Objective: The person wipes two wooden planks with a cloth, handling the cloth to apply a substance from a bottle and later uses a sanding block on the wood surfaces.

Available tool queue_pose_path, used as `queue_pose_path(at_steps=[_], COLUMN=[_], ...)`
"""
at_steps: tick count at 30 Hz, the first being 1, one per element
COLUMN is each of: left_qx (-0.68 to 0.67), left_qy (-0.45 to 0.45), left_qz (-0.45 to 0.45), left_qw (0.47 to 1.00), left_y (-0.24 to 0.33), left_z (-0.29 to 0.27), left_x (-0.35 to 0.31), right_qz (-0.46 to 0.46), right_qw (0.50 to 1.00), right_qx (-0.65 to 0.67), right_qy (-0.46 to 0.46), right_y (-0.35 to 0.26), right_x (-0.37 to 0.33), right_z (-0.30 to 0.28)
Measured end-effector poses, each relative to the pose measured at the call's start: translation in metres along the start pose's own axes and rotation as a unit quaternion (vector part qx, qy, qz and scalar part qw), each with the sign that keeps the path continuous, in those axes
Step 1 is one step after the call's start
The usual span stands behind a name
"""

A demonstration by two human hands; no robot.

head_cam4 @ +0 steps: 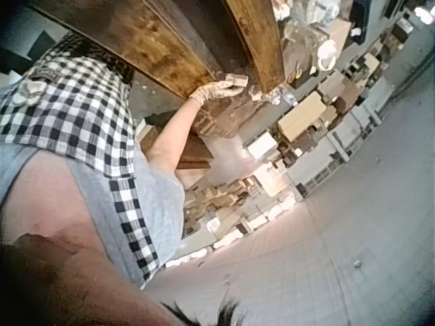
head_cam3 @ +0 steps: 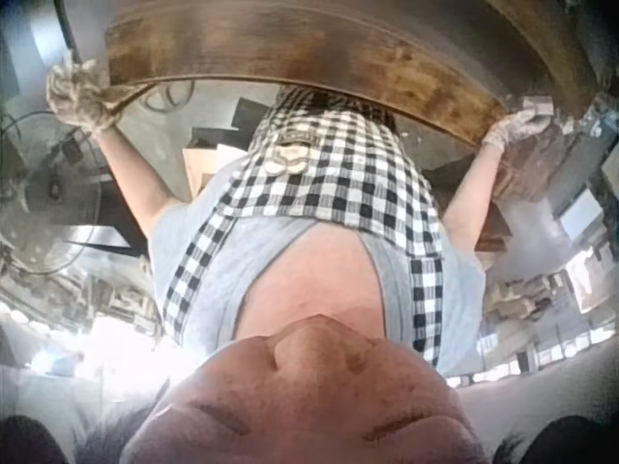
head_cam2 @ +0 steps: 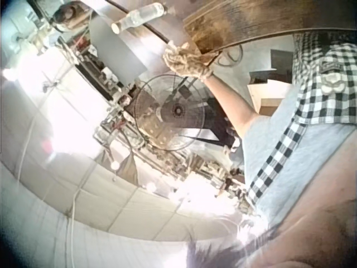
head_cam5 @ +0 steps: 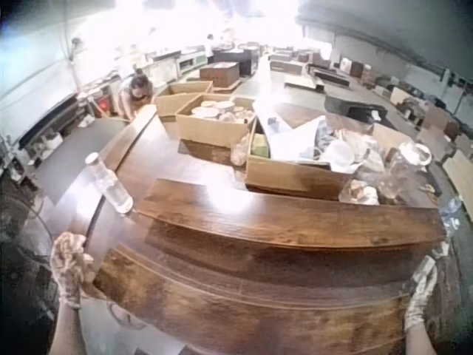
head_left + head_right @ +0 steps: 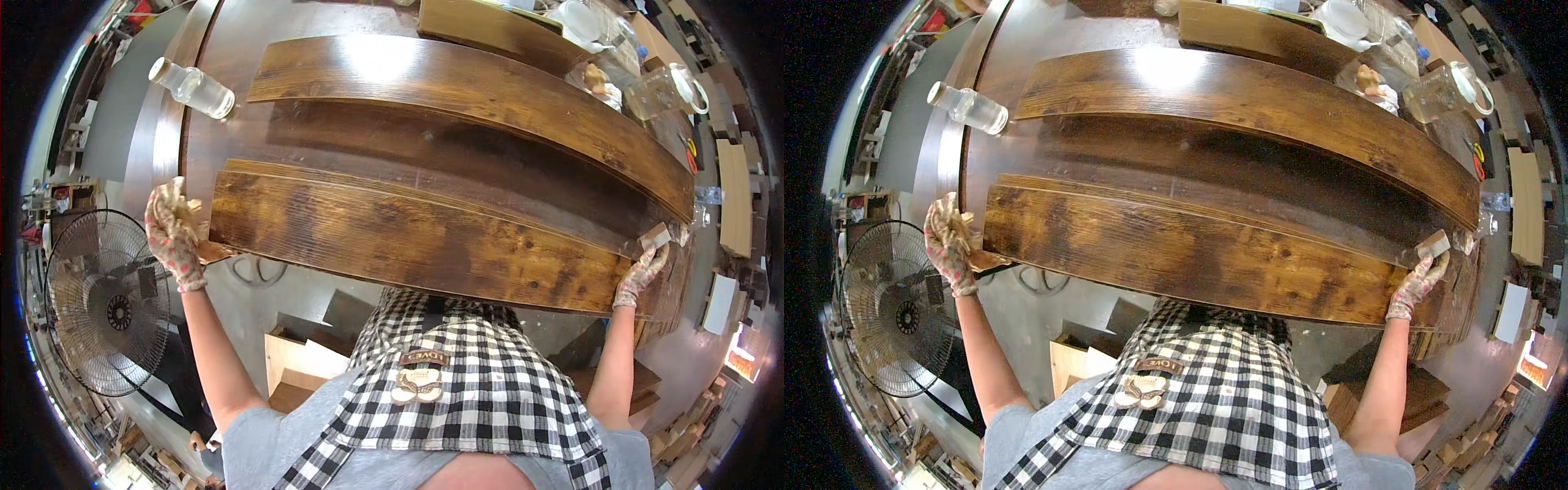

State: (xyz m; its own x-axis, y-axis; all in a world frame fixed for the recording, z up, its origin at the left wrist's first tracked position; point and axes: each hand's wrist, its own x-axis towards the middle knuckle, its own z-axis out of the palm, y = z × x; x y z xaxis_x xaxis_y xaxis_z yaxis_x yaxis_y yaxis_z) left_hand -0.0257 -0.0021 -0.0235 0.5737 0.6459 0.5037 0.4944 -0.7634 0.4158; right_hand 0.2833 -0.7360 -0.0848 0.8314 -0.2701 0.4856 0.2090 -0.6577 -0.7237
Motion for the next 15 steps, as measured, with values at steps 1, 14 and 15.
queue_pose_path(at_steps=[1,14,15], left_qx=[-0.304,-0.177,-0.182], left_qy=[-0.005,-0.343,-0.339], left_qz=[-0.202,0.325,0.336], left_qw=[0.931,0.863,0.860], left_y=[0.026,0.291,0.300], left_z=[0.001,0.069,0.069], left_x=[-0.001,-0.153,-0.156], right_qz=[0.014,0.027,0.058], right_qw=[1.000,0.997,0.992], right_qx=[0.021,0.070,0.111], right_qy=[0.007,0.027,0.014], right_y=[0.004,-0.020,-0.033], right_x=[0.001,0.000,-0.002], right_z=[-0.001,0.004,0.008])
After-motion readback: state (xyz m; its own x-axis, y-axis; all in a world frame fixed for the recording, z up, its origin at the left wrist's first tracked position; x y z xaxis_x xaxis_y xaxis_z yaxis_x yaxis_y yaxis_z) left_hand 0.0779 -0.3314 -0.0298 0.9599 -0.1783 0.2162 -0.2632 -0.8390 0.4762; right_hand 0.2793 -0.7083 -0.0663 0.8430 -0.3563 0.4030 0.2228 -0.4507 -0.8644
